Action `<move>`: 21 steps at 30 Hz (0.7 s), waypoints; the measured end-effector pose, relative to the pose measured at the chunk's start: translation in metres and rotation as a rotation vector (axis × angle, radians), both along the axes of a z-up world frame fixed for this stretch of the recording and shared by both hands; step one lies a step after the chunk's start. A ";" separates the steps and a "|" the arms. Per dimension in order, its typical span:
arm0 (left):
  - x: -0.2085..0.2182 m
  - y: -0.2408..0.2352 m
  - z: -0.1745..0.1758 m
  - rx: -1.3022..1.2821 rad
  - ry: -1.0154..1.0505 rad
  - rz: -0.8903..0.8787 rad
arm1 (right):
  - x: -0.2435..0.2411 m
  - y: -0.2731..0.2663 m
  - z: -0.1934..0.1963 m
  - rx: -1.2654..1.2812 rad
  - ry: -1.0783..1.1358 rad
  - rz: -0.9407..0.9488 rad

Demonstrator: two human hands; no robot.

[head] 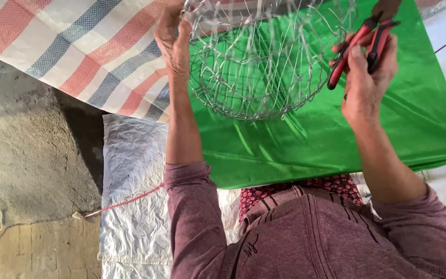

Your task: Using pliers to bend and shape a circular wire mesh structure.

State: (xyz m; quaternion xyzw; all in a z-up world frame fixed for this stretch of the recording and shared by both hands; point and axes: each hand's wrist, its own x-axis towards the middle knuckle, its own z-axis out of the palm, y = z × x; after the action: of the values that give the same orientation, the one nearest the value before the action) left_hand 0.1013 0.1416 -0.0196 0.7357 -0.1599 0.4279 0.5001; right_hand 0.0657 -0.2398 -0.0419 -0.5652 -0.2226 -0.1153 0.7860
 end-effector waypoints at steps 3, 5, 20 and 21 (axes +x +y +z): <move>-0.012 -0.006 0.012 0.023 0.124 -0.093 | -0.003 -0.005 -0.009 0.030 0.098 0.013; -0.026 -0.005 0.022 0.053 0.194 -0.194 | -0.005 -0.012 -0.014 0.049 0.144 0.020; -0.154 -0.253 0.121 0.006 -0.113 -1.094 | -0.075 -0.035 0.013 0.050 -0.079 -0.091; -0.159 -0.291 0.117 0.041 -0.100 -1.155 | -0.077 -0.036 0.007 0.100 -0.061 -0.042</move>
State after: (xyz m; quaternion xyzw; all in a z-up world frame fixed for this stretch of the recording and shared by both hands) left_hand -0.0576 -0.1492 0.0973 0.5176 -0.5672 0.1166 0.6299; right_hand -0.0113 -0.2760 -0.0354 -0.5258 -0.2284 -0.1597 0.8037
